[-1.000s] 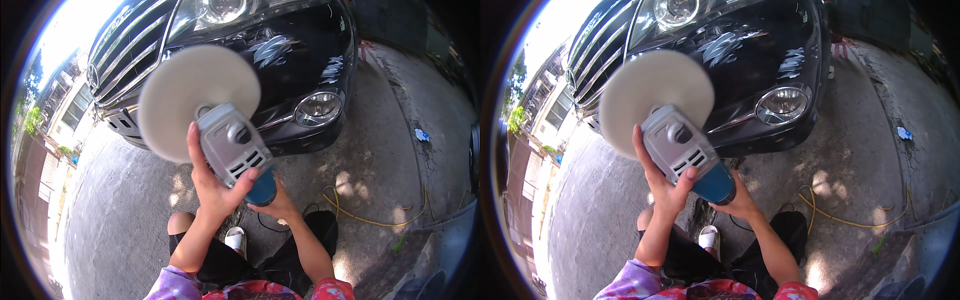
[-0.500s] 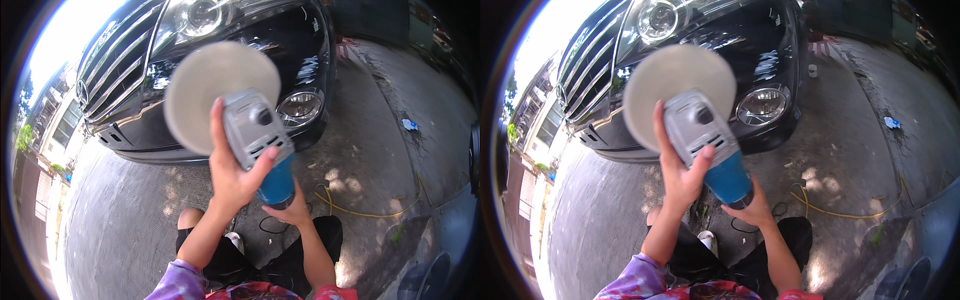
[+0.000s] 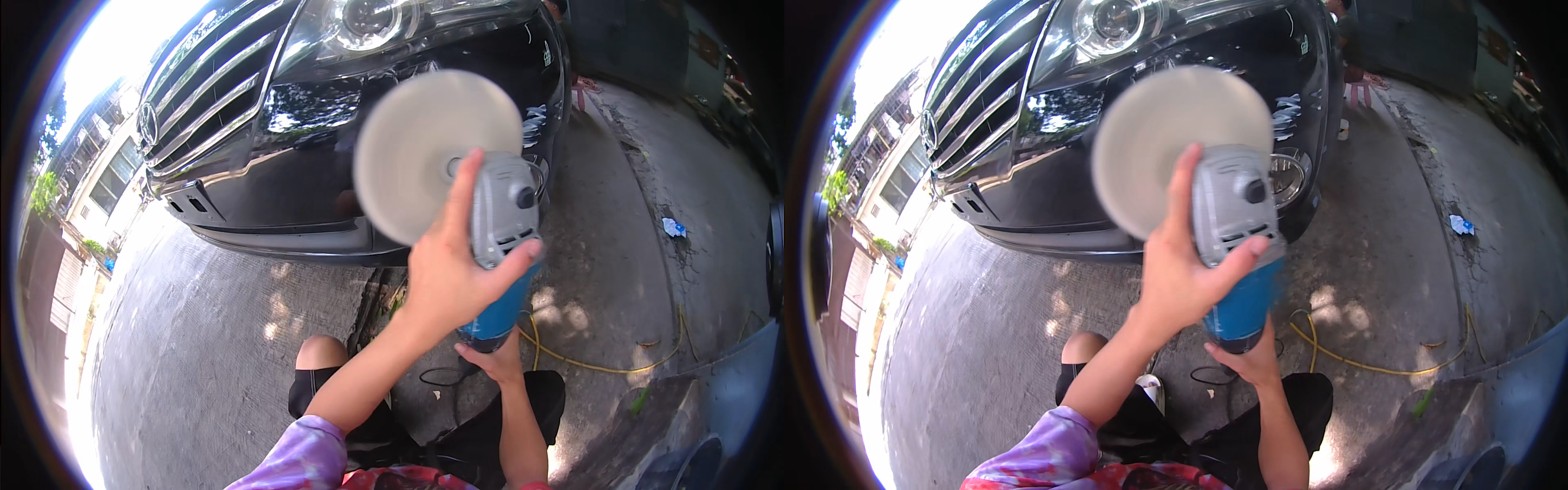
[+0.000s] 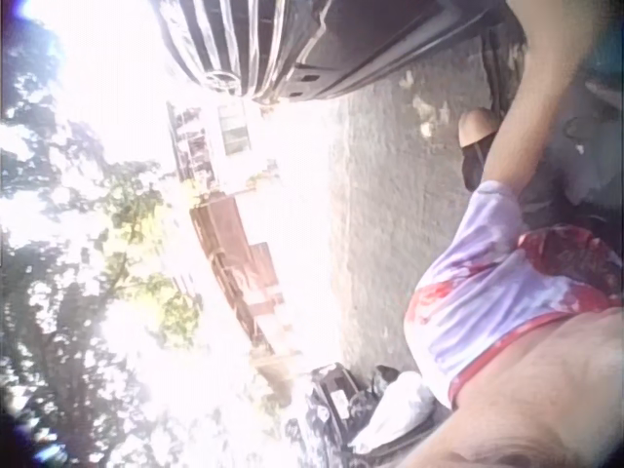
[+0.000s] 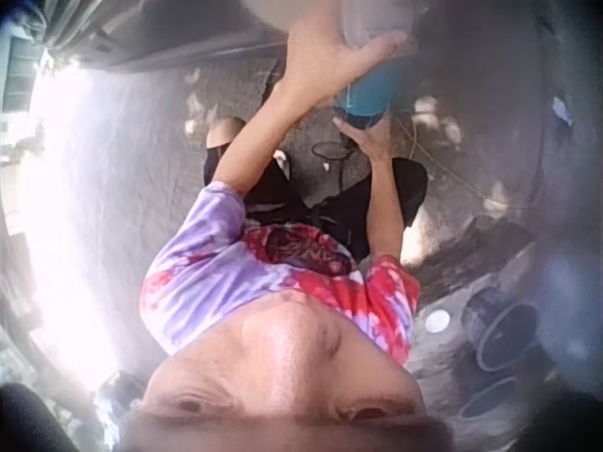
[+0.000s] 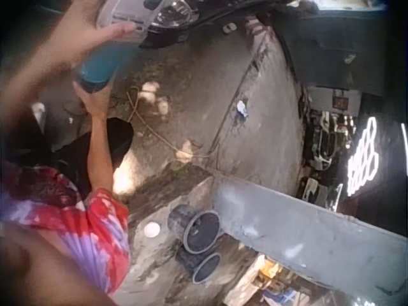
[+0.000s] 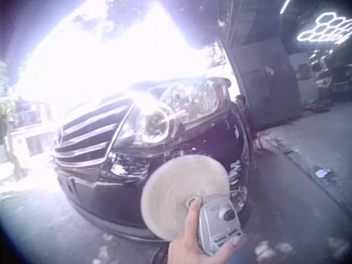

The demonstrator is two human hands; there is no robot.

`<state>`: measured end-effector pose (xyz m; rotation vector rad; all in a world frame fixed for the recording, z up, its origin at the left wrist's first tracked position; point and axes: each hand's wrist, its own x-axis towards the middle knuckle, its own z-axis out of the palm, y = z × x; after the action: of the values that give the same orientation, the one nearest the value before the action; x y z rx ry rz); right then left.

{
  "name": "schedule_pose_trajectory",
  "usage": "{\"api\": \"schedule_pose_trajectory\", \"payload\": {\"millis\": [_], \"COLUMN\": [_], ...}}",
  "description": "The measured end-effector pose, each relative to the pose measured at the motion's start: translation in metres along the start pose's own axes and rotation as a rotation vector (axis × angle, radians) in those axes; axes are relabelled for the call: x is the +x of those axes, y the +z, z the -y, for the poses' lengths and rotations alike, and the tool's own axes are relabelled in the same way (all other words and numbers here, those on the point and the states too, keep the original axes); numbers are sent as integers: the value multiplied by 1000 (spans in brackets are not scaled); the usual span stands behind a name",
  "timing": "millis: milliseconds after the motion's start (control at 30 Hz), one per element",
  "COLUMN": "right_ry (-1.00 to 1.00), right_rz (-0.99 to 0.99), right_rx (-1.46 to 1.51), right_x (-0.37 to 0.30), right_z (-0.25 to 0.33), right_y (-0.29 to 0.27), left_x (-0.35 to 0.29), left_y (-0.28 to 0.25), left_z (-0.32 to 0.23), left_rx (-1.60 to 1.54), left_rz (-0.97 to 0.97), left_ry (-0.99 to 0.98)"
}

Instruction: The person applies a white substance to a black car bumper by hand and then uses a power buffer to polish the surface.

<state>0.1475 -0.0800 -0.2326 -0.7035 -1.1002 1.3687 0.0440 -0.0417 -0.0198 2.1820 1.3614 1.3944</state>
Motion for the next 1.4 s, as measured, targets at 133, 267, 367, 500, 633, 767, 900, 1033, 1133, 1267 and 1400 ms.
{"api": "schedule_pose_trajectory", "payload": {"millis": [133,267,367,500,633,767,900,1033,1133,1267,1400], "right_ry": [-48,-79,-91,-50,-53,-116,-26,47,26,7,-176], "right_rz": [136,189,240,281,159,40,-136,-154,-107,-35,55], "right_rx": [-68,-122,-176,-220,-224,-143,-60,55,35,-40,-199], "right_x": [11,18,22,25,15,12,5,5,5,6,18], "right_z": [-9,-10,-11,-13,-8,-5,-14,-12,-20,-32,-50], "right_y": [33,57,67,61,50,25,-10,-7,2,34,75], "left_x": [-17,-36,-54,-72,-58,-15,16,17,9,-18,-66], "left_y": [-33,-62,-72,-73,-56,-24,23,29,17,-23,-67], "left_z": [18,27,39,58,50,30,16,7,12,52,92], "left_rx": [-94,-86,-73,-52,-136,-123,12,40,66,-97,-300], "left_rz": [-142,-197,-306,-407,-303,-100,-3,116,102,-96,-320], "left_ry": [73,42,0,2,10,107,135,-8,18,175,53]}}
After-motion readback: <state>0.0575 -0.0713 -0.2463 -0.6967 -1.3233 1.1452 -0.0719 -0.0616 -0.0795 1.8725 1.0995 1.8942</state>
